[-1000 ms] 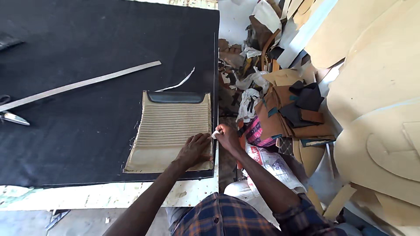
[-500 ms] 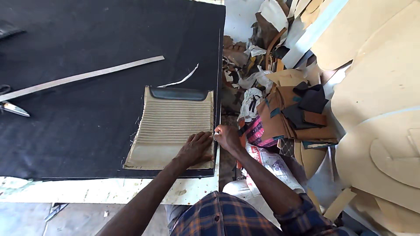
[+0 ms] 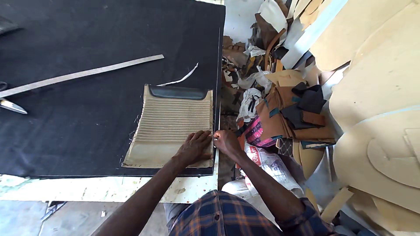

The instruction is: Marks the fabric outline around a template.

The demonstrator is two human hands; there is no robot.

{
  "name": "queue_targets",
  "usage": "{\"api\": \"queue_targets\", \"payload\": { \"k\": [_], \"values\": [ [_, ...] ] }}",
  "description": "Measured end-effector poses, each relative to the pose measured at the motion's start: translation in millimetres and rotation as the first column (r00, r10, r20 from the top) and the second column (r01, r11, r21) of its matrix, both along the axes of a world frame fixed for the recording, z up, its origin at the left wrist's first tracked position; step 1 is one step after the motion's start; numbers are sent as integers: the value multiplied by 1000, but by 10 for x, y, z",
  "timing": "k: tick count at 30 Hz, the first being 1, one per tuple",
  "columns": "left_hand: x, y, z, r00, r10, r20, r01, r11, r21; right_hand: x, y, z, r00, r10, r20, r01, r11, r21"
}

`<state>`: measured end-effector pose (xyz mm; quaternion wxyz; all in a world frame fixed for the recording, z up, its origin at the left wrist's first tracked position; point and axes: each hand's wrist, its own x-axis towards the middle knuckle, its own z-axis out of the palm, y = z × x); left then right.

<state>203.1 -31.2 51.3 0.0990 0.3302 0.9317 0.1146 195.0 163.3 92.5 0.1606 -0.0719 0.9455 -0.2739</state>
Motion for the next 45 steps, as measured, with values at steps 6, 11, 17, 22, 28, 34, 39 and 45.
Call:
{"api": "queue_targets", "payload": {
  "k": [6,11,17,22,28,34,39,45],
  "values": [
    [10,7,50,1000,-6,9,6,1000,-16,83,-22,24,999,28,33,-29,999,21],
    [5,-1,9,1000,-6,-11,6,1000,-20,351,-55,415,997,6,75,-6,1000,-3],
    [7,-5,-5,1000,-1,3,1,1000,-16,361,29,362,991,-48,126,61,993,-98],
    [27,-6,2,1000,6,1,-6,1000,-5,353,65,390,993,-94,70,104,982,-158],
    [21,-16,-14,1000,-6,-4,6,1000,0,434,28,414,998,-53,45,58,991,-118],
    [17,-10,1,1000,-1,10,1,1000,1,481,39,207,997,36,66,-32,997,-69],
    [6,-10,-31,1000,-5,-3,5,1000,-15,604,81,-84,995,53,84,-44,994,-103],
    [9,-22,-44,999,-12,-30,12,1000,11,852,269,-45,940,-10,342,112,953,-281]
  ]
}}
